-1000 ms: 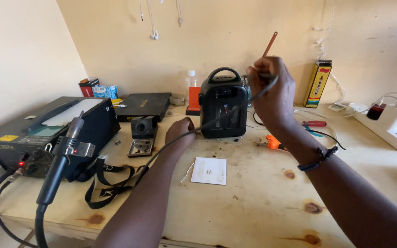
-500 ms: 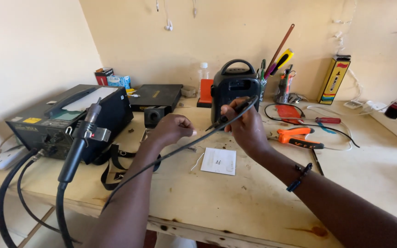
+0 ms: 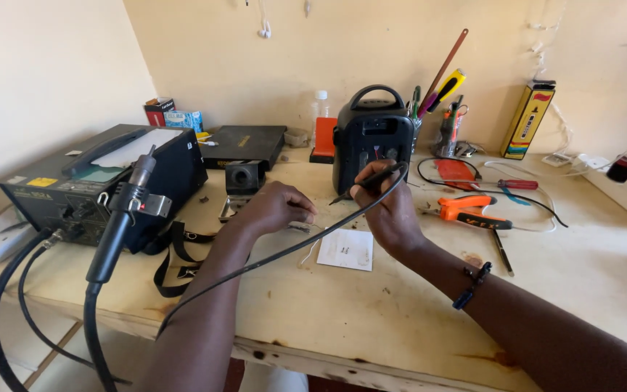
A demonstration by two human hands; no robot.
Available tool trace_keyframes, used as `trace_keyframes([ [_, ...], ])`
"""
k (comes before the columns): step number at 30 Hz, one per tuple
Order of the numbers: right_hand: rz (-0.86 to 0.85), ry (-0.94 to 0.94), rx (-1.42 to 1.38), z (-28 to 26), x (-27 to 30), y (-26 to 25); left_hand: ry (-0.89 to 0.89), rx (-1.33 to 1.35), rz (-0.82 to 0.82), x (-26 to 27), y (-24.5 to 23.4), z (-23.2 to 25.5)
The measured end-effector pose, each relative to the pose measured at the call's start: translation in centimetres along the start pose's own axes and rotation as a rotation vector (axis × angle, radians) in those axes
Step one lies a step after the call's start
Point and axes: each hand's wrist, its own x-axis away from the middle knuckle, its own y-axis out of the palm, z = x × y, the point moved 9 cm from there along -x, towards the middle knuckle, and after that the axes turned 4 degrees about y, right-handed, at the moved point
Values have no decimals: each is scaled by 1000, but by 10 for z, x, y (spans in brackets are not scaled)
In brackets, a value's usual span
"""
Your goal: Soldering wires and attaching a small solar panel to a portable electronic device on a repair bench.
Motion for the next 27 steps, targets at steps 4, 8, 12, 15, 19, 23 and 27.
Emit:
trace_keyframes([
  [4, -11, -20, -36, -11, 0, 4, -26, -99, -7, 4, -3, 8],
  [8, -39, -53, -56, -4, -1, 9, -23, -103, -18, 0, 0, 6],
  [12, -53, -76, -74, -6, 1, 10, -30, -128, -33, -1, 3, 4],
  [15, -64, -58, -73, -11, -1, 11, -17, -168, -39, -6, 9, -1],
  [19, -78, -69, -74, -13, 2, 11, -20, -140, -40, -2, 9, 3],
  [23, -103, -59, -68, -15, 5, 17, -50, -128, -54, 6, 7, 13],
  [27, -127, -57, -92, -19, 10, 23, -90, -119, -59, 11, 5, 19],
])
